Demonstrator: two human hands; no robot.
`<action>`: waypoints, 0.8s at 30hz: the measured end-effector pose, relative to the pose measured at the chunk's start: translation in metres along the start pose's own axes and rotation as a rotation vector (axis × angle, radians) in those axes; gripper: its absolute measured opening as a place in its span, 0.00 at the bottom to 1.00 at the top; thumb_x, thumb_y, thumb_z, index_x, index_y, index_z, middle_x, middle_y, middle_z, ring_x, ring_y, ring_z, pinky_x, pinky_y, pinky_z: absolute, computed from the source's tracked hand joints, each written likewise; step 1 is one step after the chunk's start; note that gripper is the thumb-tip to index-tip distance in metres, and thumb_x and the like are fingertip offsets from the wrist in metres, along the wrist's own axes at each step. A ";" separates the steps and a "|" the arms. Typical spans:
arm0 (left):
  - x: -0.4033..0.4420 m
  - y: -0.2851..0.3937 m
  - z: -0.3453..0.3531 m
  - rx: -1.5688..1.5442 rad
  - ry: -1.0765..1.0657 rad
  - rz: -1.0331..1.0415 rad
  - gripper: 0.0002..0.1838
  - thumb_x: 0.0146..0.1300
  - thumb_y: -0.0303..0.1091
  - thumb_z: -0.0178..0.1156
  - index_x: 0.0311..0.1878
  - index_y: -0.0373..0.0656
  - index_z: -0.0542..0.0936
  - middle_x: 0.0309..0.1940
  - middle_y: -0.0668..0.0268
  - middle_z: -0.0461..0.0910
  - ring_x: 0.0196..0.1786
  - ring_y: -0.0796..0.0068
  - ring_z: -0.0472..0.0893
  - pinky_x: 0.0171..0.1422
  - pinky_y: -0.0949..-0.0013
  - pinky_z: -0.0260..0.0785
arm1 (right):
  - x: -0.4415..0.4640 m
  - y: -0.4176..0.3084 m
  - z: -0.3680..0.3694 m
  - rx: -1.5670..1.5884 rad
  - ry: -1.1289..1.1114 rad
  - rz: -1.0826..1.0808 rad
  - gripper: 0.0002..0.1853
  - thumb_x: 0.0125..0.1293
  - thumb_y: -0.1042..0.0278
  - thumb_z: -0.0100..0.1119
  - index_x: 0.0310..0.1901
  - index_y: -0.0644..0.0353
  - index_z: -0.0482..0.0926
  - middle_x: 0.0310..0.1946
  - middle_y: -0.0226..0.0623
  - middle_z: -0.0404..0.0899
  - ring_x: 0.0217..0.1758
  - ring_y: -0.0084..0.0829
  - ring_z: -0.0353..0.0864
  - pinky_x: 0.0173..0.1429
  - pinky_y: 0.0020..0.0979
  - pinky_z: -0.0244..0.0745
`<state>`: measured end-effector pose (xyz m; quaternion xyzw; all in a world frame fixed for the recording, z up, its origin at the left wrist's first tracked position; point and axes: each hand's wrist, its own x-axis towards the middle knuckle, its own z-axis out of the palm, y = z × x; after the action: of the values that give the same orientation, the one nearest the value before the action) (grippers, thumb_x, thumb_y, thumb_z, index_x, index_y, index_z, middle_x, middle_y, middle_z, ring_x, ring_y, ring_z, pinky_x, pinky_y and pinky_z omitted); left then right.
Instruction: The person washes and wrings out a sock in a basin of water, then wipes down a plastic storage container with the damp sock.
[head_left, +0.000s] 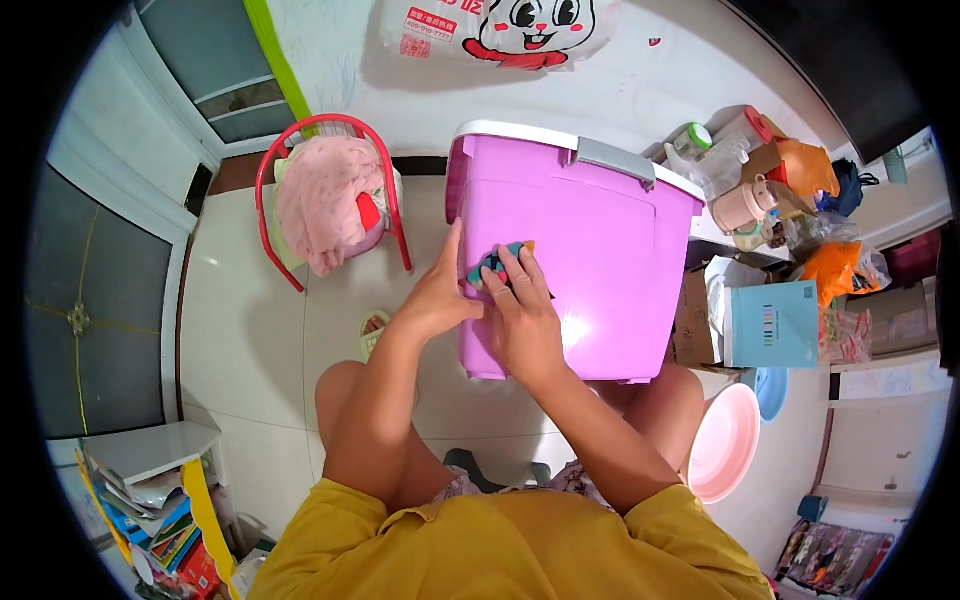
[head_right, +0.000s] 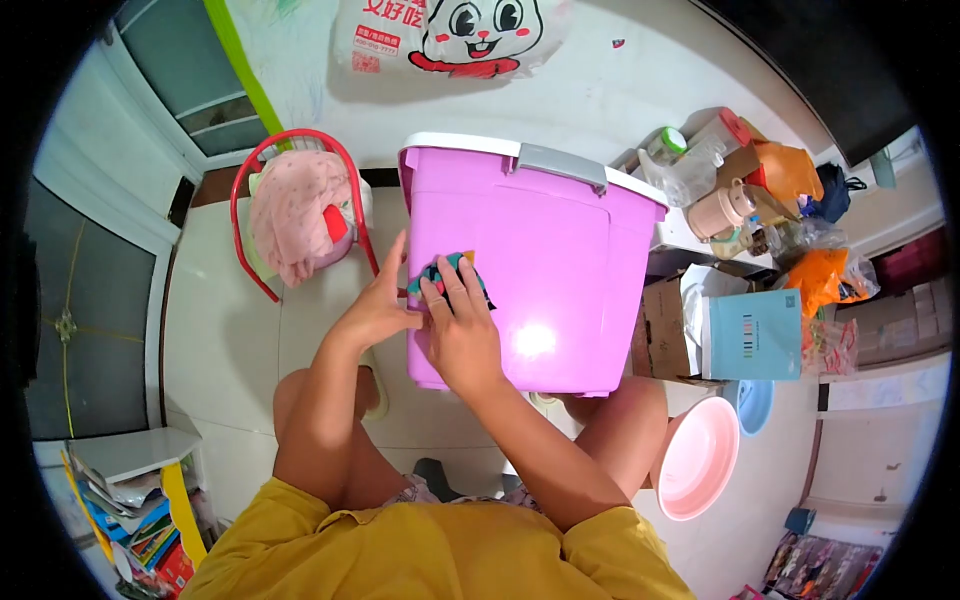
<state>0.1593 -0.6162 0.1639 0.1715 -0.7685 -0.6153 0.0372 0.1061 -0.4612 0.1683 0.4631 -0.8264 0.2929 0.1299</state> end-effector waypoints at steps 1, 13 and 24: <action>-0.001 0.002 -0.002 0.015 -0.030 -0.041 0.63 0.45 0.21 0.70 0.82 0.49 0.41 0.74 0.47 0.62 0.71 0.52 0.70 0.70 0.59 0.68 | 0.002 -0.001 -0.002 0.026 -0.004 0.018 0.26 0.49 0.82 0.66 0.55 0.64 0.81 0.66 0.49 0.72 0.71 0.56 0.68 0.68 0.45 0.74; 0.019 -0.007 -0.007 0.134 0.064 -0.111 0.62 0.47 0.23 0.72 0.82 0.47 0.43 0.78 0.52 0.55 0.70 0.49 0.69 0.68 0.57 0.69 | 0.019 0.007 -0.003 0.008 -0.008 0.013 0.21 0.55 0.80 0.63 0.54 0.63 0.82 0.64 0.47 0.75 0.70 0.51 0.72 0.64 0.42 0.77; 0.027 0.002 -0.010 0.104 0.012 -0.033 0.64 0.41 0.23 0.75 0.80 0.39 0.45 0.70 0.47 0.69 0.69 0.55 0.74 0.70 0.61 0.69 | 0.040 0.016 0.001 -0.058 -0.006 0.045 0.22 0.56 0.81 0.61 0.55 0.61 0.82 0.65 0.45 0.75 0.69 0.51 0.72 0.65 0.42 0.75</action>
<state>0.1364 -0.6337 0.1644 0.1896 -0.7963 -0.5740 0.0226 0.0714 -0.4833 0.1816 0.4414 -0.8451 0.2702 0.1340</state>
